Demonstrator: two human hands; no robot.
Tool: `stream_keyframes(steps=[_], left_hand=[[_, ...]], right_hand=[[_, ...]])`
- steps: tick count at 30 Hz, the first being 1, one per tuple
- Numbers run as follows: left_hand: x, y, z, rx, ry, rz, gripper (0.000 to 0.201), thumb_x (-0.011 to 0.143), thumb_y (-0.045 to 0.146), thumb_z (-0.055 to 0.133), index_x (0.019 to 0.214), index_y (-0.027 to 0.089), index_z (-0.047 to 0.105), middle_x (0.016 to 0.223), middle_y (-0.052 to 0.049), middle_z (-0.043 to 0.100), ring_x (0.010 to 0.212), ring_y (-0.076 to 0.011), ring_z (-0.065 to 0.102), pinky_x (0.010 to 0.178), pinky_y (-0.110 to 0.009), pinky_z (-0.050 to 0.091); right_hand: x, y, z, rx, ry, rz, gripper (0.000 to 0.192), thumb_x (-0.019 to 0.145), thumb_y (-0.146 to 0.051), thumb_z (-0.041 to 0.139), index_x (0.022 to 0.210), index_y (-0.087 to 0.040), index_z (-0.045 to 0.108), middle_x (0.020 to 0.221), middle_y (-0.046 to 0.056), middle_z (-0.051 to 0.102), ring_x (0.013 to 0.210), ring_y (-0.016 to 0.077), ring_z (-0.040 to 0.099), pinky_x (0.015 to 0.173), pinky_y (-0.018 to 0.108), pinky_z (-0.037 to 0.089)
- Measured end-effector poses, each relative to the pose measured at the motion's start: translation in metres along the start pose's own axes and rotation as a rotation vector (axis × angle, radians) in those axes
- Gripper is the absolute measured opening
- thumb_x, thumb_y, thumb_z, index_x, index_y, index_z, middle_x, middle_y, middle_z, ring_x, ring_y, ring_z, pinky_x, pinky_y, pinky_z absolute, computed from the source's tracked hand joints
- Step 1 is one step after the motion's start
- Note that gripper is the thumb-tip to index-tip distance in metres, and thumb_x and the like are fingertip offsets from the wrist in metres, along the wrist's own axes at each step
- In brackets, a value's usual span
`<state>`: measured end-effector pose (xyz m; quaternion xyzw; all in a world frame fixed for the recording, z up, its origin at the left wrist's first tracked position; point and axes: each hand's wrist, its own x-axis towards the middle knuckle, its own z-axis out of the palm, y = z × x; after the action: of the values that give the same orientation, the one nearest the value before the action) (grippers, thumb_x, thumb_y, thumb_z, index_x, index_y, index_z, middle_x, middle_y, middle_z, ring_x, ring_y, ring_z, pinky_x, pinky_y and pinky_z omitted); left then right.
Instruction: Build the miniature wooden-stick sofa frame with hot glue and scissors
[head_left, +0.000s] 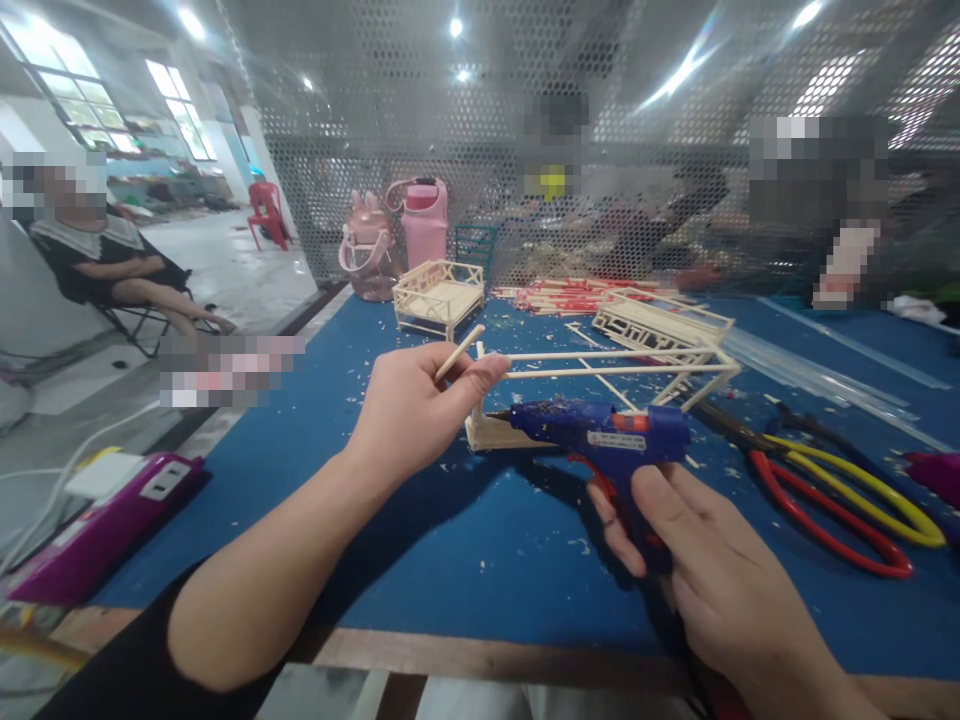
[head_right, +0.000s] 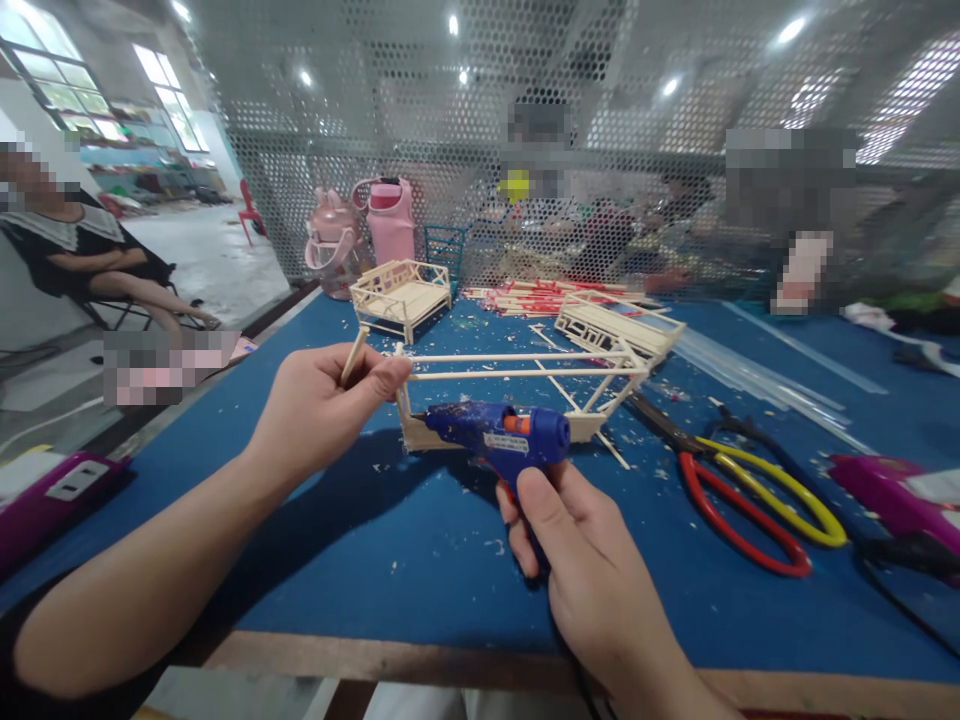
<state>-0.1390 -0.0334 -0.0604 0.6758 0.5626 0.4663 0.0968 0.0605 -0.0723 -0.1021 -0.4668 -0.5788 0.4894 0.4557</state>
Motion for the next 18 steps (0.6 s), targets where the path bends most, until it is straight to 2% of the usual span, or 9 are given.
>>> stream_keyframes(steps=[5, 14, 16, 18], left_hand=[[0.0, 0.0, 0.0, -0.01, 0.003, -0.004, 0.041, 0.077, 0.049, 0.056, 0.052, 0.016, 0.056, 0.045, 0.005, 0.041, 0.046, -0.0082, 0.033, 0.044, -0.022, 0.026], [0.0, -0.001, 0.0, 0.0, -0.001, -0.006, 0.042, 0.077, 0.049, 0.055, 0.051, 0.017, 0.054, 0.045, 0.005, 0.036, 0.046, -0.0082, 0.031, 0.044, -0.022, 0.024], [0.0, -0.002, 0.0, 0.017, -0.006, -0.017, 0.042, 0.077, 0.05, 0.054, 0.052, 0.017, 0.055, 0.045, 0.005, 0.038, 0.047, -0.0085, 0.033, 0.045, -0.022, 0.025], [0.0, -0.002, -0.001, 0.032, -0.014, -0.028, 0.042, 0.077, 0.051, 0.053, 0.053, 0.017, 0.056, 0.045, 0.005, 0.038, 0.046, -0.0089, 0.033, 0.045, -0.023, 0.025]], right_hand=[[0.0, 0.002, 0.0, 0.038, 0.001, 0.026, 0.041, 0.083, -0.058, 0.047, 0.07, -0.02, 0.056, 0.053, -0.003, 0.048, 0.046, 0.0093, 0.041, 0.047, 0.023, 0.035], [0.001, 0.003, -0.006, -0.105, -0.056, -0.003, 0.043, 0.083, -0.06, 0.042, 0.072, -0.022, 0.059, 0.045, -0.002, 0.046, 0.045, 0.0136, 0.046, 0.045, 0.025, 0.039], [-0.003, 0.002, -0.014, -0.196, -0.075, -0.088, 0.043, 0.084, -0.059, 0.04, 0.068, -0.024, 0.059, 0.043, -0.001, 0.048, 0.041, 0.0152, 0.048, 0.041, 0.027, 0.041], [-0.005, -0.002, -0.034, -0.37, -0.044, -0.243, 0.045, 0.087, -0.055, 0.034, 0.06, -0.027, 0.056, 0.044, 0.001, 0.053, 0.039, 0.0179, 0.051, 0.039, 0.029, 0.044]])
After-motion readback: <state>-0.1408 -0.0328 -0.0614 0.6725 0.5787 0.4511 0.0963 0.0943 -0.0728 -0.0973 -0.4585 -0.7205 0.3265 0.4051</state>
